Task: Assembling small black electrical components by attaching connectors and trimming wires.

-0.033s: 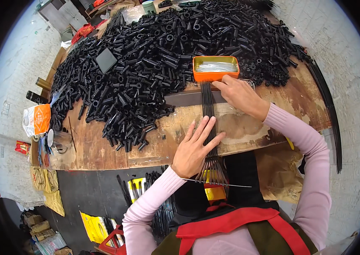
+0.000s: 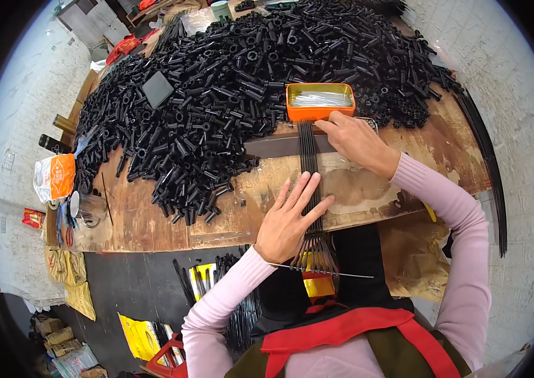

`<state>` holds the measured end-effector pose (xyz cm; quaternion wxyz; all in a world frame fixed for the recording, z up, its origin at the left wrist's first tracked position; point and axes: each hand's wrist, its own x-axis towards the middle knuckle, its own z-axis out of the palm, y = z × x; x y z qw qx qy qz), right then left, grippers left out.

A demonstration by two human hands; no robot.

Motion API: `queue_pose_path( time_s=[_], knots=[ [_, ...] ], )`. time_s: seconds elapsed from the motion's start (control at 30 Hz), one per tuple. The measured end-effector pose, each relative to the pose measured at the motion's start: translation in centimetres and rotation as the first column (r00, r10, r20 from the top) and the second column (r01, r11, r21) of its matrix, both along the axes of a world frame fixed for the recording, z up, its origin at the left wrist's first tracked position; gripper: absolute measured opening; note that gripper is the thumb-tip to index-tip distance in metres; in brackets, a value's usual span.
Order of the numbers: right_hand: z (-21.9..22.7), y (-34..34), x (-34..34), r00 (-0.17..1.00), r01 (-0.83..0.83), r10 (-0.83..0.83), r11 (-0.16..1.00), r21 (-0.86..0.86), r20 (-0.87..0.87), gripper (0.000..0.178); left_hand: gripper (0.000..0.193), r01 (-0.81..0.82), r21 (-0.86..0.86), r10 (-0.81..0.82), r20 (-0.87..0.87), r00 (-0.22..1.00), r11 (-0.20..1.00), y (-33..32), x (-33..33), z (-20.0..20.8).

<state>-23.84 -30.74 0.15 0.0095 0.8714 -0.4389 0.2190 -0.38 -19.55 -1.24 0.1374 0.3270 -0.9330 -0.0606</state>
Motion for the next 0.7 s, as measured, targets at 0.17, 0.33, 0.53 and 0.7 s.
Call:
queue_pose_path(
  time_s=[0.17,0.33,0.53,0.7],
  knots=[
    [0.0,-0.4,0.2,1.000,-0.016,0.016,1.000,-0.002,-0.014,0.032,0.071,0.001,0.009,-0.001,-0.022,1.000,1.000,0.0,0.0,0.0],
    [0.1,0.1,0.1,1.000,0.000,0.000,1.000,0.002,0.004,0.031,0.070,0.005,0.015,-0.005,-0.021,1.000,1.000,0.1,0.0,0.1],
    [-0.2,-2.7,-0.2,0.991,-0.131,0.133,0.986,-0.100,0.010,0.024,0.072,0.016,-0.012,-0.016,-0.042,0.999,1.000,0.0,0.0,-0.3],
    [-0.2,-2.2,0.4,0.980,-0.155,0.167,0.981,-0.121,0.104,0.015,0.063,-0.030,-0.067,0.027,-0.039,0.999,0.997,0.2,-0.2,0.0]
  ],
)
